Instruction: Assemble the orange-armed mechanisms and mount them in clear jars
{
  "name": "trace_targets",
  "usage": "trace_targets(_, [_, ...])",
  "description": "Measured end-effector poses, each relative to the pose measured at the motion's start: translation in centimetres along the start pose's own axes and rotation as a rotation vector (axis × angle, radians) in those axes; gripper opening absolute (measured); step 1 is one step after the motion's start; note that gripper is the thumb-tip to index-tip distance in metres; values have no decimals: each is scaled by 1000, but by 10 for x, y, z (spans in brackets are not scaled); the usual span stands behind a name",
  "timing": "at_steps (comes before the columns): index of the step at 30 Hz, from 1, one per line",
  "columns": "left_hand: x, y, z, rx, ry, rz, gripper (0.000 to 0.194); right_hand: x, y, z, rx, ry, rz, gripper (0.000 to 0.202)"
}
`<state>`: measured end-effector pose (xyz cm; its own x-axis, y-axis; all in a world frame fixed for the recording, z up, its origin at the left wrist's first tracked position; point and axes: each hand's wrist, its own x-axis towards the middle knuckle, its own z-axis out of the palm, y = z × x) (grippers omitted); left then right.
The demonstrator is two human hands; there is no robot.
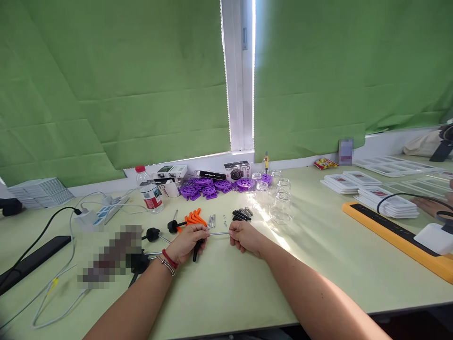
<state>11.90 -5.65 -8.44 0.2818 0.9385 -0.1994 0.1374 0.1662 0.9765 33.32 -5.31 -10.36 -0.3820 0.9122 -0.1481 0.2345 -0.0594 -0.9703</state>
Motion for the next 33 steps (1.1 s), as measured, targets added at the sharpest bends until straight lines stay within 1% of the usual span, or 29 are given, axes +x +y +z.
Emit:
trace_targets(3, [-2, 2, 0, 103, 12, 60, 20, 2, 4, -1, 32, 2, -19, 20])
trace_targets(5, [-6, 5, 0, 233, 17, 176, 22, 3, 5, -1, 63, 18, -26, 24])
trace_targets(8, [-14, 11, 0, 500, -18, 376, 28, 3, 3, -1, 108, 35, -31, 27])
trace_targets(10, [-21, 18, 0, 679, -13, 436, 27, 2, 2, -1, 123, 38, -32, 27])
trace_targets(11, [-24, 24, -2, 756, 16, 444, 26, 2, 1, -1, 129, 39, -28, 27])
trace_targets(13, [-31, 39, -11, 884, 114, 456, 20, 1, 1, -1, 141, 36, -10, 26])
trace_targets(14, [-34, 48, -18, 926, 179, 446, 20, 1, 1, -2, 146, 32, 0, 25])
trace_targets(15, [-36, 57, -26, 970, 273, 417, 23, 1, 2, -2, 146, 24, 7, 25])
trace_targets(17, [-37, 76, -47, 1111, 434, 319, 27, 1, 2, -2, 135, 7, 7, 27])
trace_targets(19, [-32, 91, -70, 1287, 530, 223, 28, 0, 1, -2, 115, -5, 2, 30])
trace_targets(20, [-27, 95, -80, 1358, 555, 154, 27, -1, 1, -2, 105, -8, 1, 32])
trace_targets(22, [-14, 96, -97, 1446, 541, -14, 28, -2, 0, -2, 90, -15, 5, 33])
trace_targets(25, [8, 82, -112, 1468, 486, -110, 22, -2, -1, -1, 79, -18, 5, 34])
trace_targets(29, [29, 57, -117, 1477, 438, -189, 20, -1, -1, 0, 69, -15, 4, 31])
trace_targets(33, [38, 42, -120, 1475, 390, -224, 21, -3, -3, 0, 65, -16, 14, 31])
